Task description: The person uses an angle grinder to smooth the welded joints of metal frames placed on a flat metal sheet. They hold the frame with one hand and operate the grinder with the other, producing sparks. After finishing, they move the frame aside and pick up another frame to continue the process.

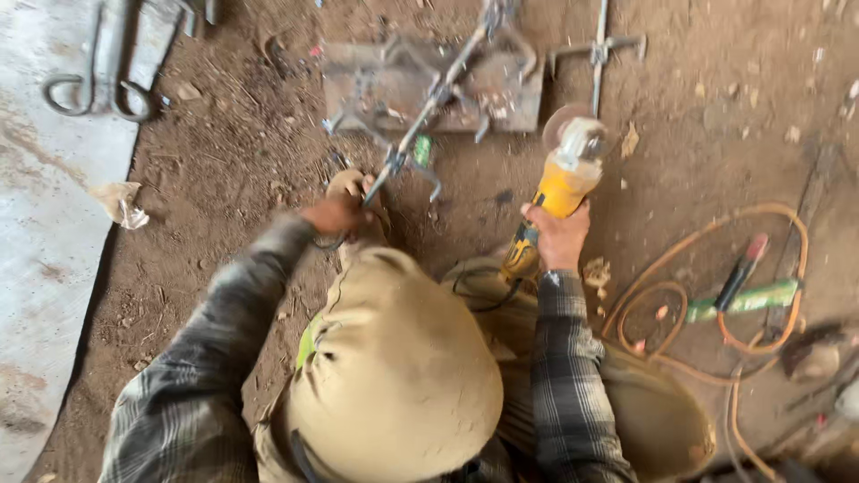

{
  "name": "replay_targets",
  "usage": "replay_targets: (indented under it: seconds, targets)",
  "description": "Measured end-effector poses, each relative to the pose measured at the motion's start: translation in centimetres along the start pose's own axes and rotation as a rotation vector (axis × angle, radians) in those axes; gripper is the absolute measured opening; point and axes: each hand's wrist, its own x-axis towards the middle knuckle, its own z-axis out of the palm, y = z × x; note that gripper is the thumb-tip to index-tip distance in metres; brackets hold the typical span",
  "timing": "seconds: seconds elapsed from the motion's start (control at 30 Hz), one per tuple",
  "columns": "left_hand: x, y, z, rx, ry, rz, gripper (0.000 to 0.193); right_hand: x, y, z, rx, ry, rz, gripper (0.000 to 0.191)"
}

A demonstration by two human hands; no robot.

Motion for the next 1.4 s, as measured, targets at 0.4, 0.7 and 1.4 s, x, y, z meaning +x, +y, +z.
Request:
replay_targets:
  seconds: [0.4, 0.7, 1.4]
  targets:
    - [-2.0, -1.9, 4.0, 0.159, 0.115, -0.257, 0.043, 8.1, -4.3, 8.1, -0.375, -0.192, -0.009, 0.063]
    - [-1.5, -1.7, 4.0, 0.156, 0.105, -0.287, 0.039, 8.0, -5.7, 10.1, -0.688, -0.173, -0.035, 0.074]
    - [-2.2, -0.6, 3.6, 0.155, 0.158, -0.302, 0.041, 10.8, -5.3, 11.0, -0.678, -0.126, -0.028, 0.087]
